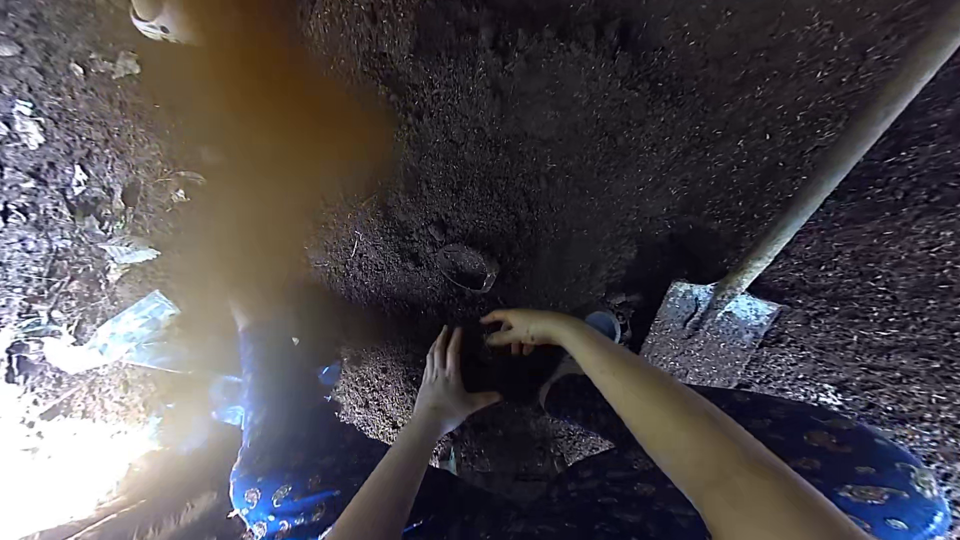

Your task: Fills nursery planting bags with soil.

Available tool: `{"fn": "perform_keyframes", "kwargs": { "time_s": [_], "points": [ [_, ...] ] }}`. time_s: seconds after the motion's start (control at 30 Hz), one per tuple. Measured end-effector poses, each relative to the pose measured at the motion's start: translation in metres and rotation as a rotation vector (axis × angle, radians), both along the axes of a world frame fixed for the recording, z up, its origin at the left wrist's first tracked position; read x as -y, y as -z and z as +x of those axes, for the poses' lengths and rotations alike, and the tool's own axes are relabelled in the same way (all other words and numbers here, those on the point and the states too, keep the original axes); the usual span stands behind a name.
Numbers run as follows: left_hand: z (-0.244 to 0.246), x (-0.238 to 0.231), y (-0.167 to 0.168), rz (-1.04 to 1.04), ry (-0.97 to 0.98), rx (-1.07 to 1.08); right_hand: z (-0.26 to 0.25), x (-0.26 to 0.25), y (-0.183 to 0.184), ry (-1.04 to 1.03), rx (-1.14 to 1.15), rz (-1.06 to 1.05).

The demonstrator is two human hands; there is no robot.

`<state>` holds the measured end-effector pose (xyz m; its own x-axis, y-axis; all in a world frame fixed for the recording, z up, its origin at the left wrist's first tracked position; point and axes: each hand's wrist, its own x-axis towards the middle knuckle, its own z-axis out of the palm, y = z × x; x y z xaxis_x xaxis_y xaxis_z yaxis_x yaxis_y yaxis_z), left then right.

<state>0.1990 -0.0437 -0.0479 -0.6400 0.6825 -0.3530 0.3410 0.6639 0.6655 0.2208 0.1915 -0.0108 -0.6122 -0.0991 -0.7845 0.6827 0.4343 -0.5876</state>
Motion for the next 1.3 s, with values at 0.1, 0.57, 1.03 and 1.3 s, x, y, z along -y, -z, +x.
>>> {"fn": "perform_keyframes", "kwargs": {
  "time_s": [0.1,0.57,1.03,1.3],
  "points": [
    [0.015,-0.015,0.027,0.210,0.056,-0.309,-0.021,-0.052,0.013,0.071,-0.132,0.226],
    [-0.003,0.029,-0.021,0.193,-0.436,-0.031,-0.018,-0.100,0.105,0.398,-0.171,0.319],
    [0.014,0.031,-0.010,-0.125,-0.372,0.590,-0.017,0.044,-0.046,-0.091,-0.068,0.024],
    [0.006,0.028,-0.013,-0.135,-0.263,0.581,0.050,0.089,-0.009,-0.616,-0.306,0.596]
  ]
}}
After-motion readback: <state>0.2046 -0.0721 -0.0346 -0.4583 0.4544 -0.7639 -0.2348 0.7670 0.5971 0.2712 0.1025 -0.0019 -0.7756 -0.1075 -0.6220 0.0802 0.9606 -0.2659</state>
